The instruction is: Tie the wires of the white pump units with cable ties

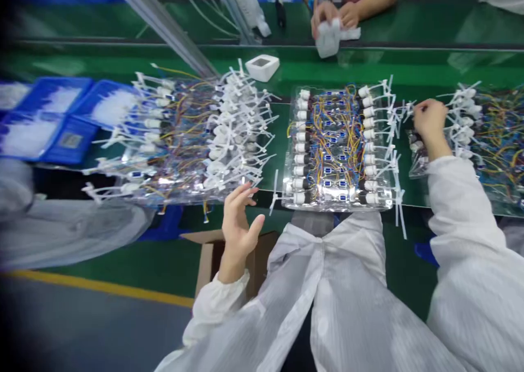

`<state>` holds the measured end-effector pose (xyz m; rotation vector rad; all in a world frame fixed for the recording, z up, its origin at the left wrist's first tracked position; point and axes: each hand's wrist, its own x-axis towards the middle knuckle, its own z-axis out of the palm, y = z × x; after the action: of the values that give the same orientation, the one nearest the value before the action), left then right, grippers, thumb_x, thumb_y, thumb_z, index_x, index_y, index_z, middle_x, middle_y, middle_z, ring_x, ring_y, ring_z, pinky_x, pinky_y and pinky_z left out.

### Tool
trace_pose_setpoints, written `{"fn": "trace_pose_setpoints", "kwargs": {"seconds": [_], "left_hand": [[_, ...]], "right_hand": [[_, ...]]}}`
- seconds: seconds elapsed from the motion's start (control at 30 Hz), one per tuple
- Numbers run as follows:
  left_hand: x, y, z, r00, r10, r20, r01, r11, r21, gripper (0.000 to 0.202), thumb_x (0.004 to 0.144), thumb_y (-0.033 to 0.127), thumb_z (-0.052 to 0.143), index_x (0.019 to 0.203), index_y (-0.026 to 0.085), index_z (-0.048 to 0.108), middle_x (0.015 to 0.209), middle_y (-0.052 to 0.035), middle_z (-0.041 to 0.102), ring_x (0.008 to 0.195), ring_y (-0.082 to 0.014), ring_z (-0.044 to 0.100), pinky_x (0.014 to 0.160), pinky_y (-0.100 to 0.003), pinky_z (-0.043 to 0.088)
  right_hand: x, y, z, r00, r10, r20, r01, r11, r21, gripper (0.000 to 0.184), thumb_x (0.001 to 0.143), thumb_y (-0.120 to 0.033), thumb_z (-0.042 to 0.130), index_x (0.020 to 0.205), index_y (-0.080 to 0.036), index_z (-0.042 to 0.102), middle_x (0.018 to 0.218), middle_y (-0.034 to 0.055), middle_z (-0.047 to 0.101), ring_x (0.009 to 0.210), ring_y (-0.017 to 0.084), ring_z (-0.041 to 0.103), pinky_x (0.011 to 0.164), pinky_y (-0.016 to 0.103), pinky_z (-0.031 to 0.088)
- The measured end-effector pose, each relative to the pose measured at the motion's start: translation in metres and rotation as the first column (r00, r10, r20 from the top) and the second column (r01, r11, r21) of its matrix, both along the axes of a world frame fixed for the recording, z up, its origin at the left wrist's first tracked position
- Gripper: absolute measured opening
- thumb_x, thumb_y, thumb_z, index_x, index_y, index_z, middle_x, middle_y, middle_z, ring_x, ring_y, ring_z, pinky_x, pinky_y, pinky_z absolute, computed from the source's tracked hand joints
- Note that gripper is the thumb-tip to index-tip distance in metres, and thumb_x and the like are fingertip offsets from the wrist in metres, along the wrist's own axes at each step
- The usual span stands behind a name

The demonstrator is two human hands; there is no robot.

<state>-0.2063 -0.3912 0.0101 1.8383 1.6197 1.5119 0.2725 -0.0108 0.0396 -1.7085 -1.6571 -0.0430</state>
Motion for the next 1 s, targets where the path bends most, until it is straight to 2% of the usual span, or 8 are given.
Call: {"fn": "trace_pose_setpoints", "kwargs": {"seconds": [0.1, 0.17, 0.27, 0.4, 0.5, 0.63, 0.77, 1.0], "left_hand": [[0.0, -0.009, 0.01, 0.982, -0.016, 0.189, -0.005, 0.994, 0.107, 0.043, 0.103, 0.038, 0.073, 0.144, 0.023, 0.071, 0.114, -0.0105, 0.076, 0.094, -0.0218, 0.074, 0.075, -0.033, 0.059], [0.008, -0.007, 0.018, 0.955, -0.107, 0.276, 0.068, 0.987, 0.147, 0.038, 0.106, 0.035, 0.071, 0.142, 0.023, 0.073, 0.092, -0.0044, 0.074, 0.076, -0.0165, 0.069, 0.068, -0.029, 0.056], [0.028, 0.012, 0.032, 0.903, -0.302, 0.307, 0.25, 0.948, 0.196, 0.043, 0.106, 0.04, 0.071, 0.146, 0.023, 0.071, 0.082, -0.0022, 0.071, 0.069, -0.0154, 0.065, 0.064, -0.028, 0.054], [0.059, 0.048, 0.047, 0.812, -0.546, 0.208, 0.535, 0.838, 0.112, 0.074, 0.102, 0.06, 0.076, 0.166, 0.027, 0.056, 0.106, -0.0074, 0.08, 0.075, -0.0154, 0.071, 0.065, -0.027, 0.056], [0.065, 0.064, 0.055, 0.789, -0.607, 0.091, 0.607, 0.794, 0.03, 0.075, 0.097, 0.067, 0.077, 0.158, 0.025, 0.066, 0.108, -0.0094, 0.083, 0.078, -0.0167, 0.071, 0.069, -0.028, 0.058], [0.047, 0.065, 0.049, 0.845, -0.52, 0.128, 0.53, 0.846, -0.062, 0.048, 0.093, 0.058, 0.087, 0.124, 0.022, 0.086, 0.088, -0.0064, 0.081, 0.072, -0.0171, 0.072, 0.065, -0.027, 0.057], [0.03, 0.063, 0.022, 0.911, -0.238, 0.337, 0.321, 0.922, -0.216, 0.026, 0.101, 0.045, 0.082, 0.097, 0.02, 0.081, 0.081, -0.0048, 0.08, 0.066, -0.0149, 0.073, 0.058, -0.024, 0.056], [0.028, 0.078, -0.02, 0.831, 0.011, 0.557, 0.186, 0.937, -0.295, 0.037, 0.102, 0.057, 0.076, 0.098, 0.02, 0.074, 0.068, 0.0004, 0.072, 0.052, -0.0116, 0.064, 0.052, -0.023, 0.052]], "right_hand": [[-0.008, -0.052, 0.039, 0.981, -0.193, 0.02, 0.194, 0.979, -0.063, 0.033, 0.095, -0.022, 0.074, 0.09, 0.01, 0.078, 0.087, 0.0289, 0.082, 0.054, 0.003, 0.069, 0.058, 0.024, 0.04], [-0.024, -0.116, 0.07, 0.996, -0.06, -0.068, 0.061, 0.998, 0.021, 0.029, 0.1, -0.022, 0.073, 0.111, 0.002, 0.083, 0.094, 0.0259, 0.085, 0.073, 0.015, 0.081, 0.061, 0.026, 0.049], [-0.068, -0.224, 0.102, 0.977, 0.199, -0.081, -0.186, 0.971, 0.149, 0.013, 0.095, -0.02, 0.082, 0.107, -0.02, 0.086, 0.087, 0.0097, 0.083, 0.075, 0.02, 0.079, 0.066, 0.033, 0.055], [-0.148, -0.302, 0.093, 0.681, 0.727, -0.084, -0.727, 0.686, 0.032, 0.013, 0.099, -0.017, 0.075, 0.1, -0.03, 0.076, 0.094, -0.0013, 0.084, 0.083, 0.019, 0.08, 0.071, 0.035, 0.063], [-0.192, -0.305, 0.068, 0.545, 0.829, -0.13, -0.83, 0.555, 0.06, 0.015, 0.105, -0.017, 0.066, 0.094, -0.027, 0.069, 0.088, -0.0013, 0.08, 0.079, 0.018, 0.078, 0.069, 0.034, 0.065], [-0.214, -0.29, 0.051, 0.442, 0.872, -0.21, -0.881, 0.466, 0.083, 0.012, 0.109, -0.021, 0.063, 0.101, -0.026, 0.07, 0.092, 0.0004, 0.08, 0.083, 0.018, 0.077, 0.075, 0.034, 0.064], [-0.223, -0.267, 0.036, 0.497, 0.816, -0.295, -0.85, 0.527, 0.024, 0.017, 0.112, -0.027, 0.06, 0.102, -0.021, 0.072, 0.092, 0.0033, 0.077, 0.083, 0.018, 0.072, 0.078, 0.034, 0.058], [-0.254, -0.241, -0.013, 0.478, 0.855, 0.203, -0.802, 0.519, -0.296, 0.021, 0.106, -0.01, 0.058, 0.108, -0.015, 0.078, 0.117, 0.0141, 0.074, 0.106, 0.027, 0.06, 0.088, 0.04, 0.044]]}}
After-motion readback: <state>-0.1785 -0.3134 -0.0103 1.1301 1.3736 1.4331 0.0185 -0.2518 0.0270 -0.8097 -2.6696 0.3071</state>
